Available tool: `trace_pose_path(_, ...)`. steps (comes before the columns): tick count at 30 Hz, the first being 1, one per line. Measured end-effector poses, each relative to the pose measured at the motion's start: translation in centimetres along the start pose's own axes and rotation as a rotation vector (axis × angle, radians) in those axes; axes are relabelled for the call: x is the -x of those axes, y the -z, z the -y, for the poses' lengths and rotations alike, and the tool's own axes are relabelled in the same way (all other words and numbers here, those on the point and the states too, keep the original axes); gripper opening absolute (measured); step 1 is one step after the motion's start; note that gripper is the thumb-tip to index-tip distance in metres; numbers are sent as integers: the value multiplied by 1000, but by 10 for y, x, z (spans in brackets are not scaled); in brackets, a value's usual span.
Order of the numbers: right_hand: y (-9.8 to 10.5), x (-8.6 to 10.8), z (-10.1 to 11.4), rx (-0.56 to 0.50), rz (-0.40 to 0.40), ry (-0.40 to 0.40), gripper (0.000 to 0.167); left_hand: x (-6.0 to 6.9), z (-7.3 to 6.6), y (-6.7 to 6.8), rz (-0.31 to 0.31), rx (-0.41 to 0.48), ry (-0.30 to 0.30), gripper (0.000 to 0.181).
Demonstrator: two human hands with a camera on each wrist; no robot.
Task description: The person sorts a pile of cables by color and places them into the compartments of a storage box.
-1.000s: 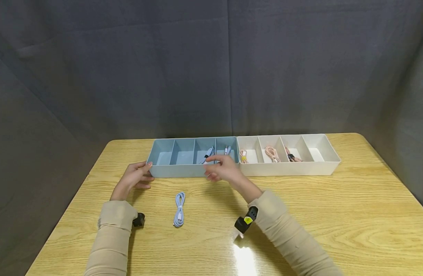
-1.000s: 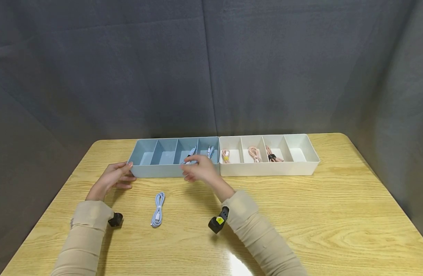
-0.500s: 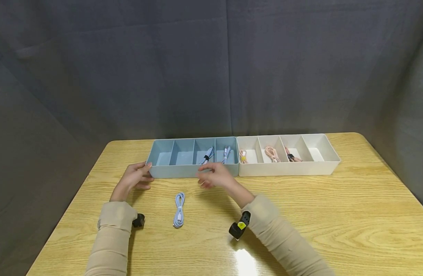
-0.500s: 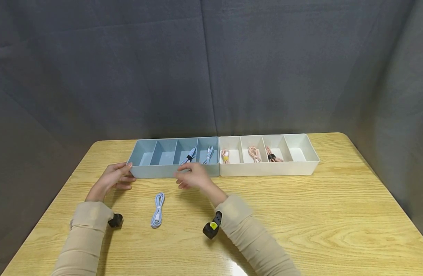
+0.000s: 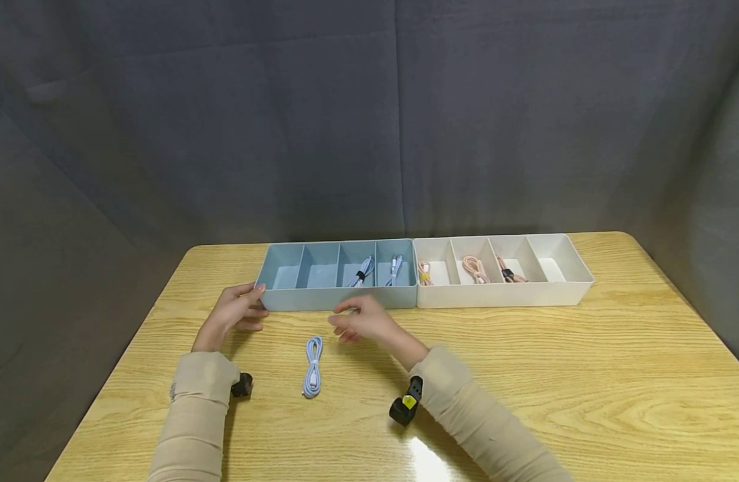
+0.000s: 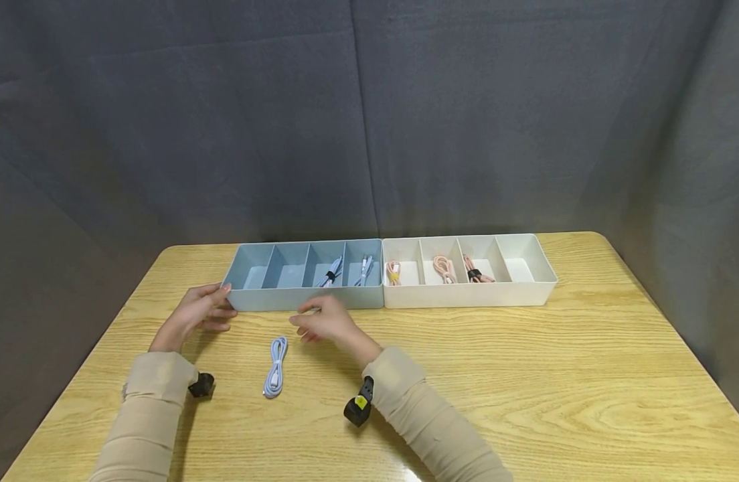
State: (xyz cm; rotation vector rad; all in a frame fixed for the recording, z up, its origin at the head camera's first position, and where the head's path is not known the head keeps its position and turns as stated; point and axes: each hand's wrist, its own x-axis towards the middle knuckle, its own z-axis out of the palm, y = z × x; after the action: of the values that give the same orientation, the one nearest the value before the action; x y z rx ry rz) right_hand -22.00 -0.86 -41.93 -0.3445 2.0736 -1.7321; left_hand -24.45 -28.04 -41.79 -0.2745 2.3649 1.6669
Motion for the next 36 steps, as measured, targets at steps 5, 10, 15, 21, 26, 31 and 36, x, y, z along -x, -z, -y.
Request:
trace_pose_path(5, -7, -2, -4, 14, 13, -14, 35, 0, -1, 0, 4, 8, 4, 70)
trace_pose_path(10, -18, -4, -6, 36, 72, -61, 41, -2, -1, -1, 1, 7, 30, 64)
trace_pose_path(15, -26, -8, -9, 47, 74, -93, 46, -4, 0, 0, -3, 16, 34, 63)
trace_pose_path(21, -31, -11, -12, 79, 70, -117, 44, -5, 2, 1, -9, 17, 24, 63)
trace_pose_path(26, -35, -13, -16, 108, 45, -132, 37, -4, 2, 0, 3, 12, 11, 62)
trace_pose_path(31, -39, -13, -17, 132, 42, -146, 25, -4, 2, -1, -3, 8, 16, 61)
trace_pose_path(36, -42, -15, -17, 140, 35, -142, 13, -4, 2, 0, -9, 1, 21, 62)
